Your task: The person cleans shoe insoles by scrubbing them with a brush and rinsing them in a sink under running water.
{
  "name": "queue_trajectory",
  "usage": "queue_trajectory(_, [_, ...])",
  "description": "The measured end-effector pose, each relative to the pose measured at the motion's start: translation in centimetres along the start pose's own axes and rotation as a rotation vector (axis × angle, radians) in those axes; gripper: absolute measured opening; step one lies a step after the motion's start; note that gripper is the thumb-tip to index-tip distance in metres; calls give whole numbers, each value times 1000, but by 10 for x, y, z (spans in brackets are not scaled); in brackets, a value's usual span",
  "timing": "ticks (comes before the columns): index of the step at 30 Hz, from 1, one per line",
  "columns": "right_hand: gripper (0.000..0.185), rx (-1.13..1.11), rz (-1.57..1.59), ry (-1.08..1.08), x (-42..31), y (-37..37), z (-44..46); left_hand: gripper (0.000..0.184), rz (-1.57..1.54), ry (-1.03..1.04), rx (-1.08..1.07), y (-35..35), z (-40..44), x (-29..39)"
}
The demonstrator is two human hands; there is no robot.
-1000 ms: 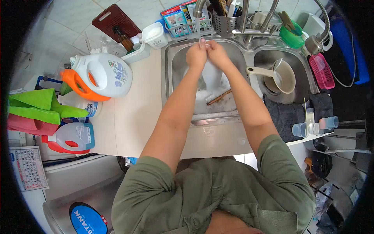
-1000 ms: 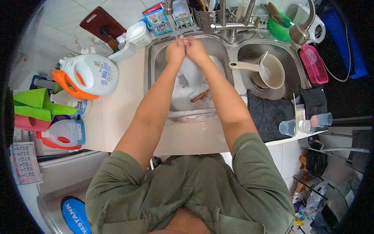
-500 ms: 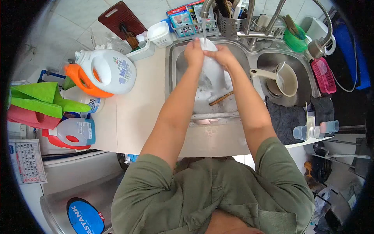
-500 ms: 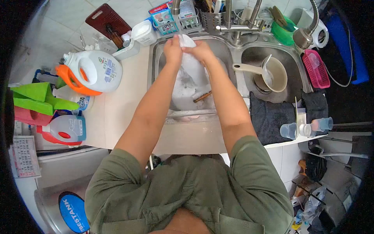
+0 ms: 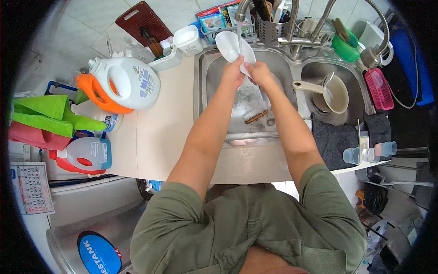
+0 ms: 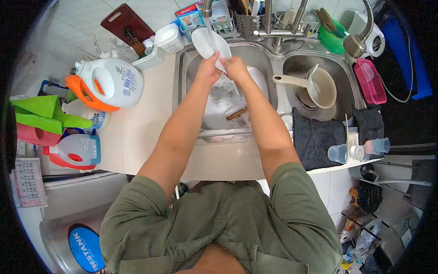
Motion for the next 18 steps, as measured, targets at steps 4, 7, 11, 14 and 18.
queue_trajectory(4, [28, 173, -226, -7, 7, 4, 18, 26, 60, 73, 105, 4, 2, -4])
queue_trajectory(7, [28, 89, -133, -45, 6, 5, 11, 30, 1, 96, 75, 2, 6, 2])
queue_trajectory(11, [27, -228, 130, 37, 8, 1, -8, 39, -146, 150, 28, 2, 19, 26])
queue_trajectory(14, [28, -61, 23, 86, 17, 9, 6, 38, -93, 151, -9, 2, 32, 25])
queue_trajectory(18, [27, 42, -176, -95, 14, 13, 15, 36, -10, 191, 69, 13, 27, 36])
Point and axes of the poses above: each hand's wrist, its own z-axis towards the middle knuckle, its own y-axis out of the palm, x = y × z, the point moved 2 cm from there along z, towards the middle knuckle, and after that the axes turned 12 degrees about y, right-handed, at the moved point
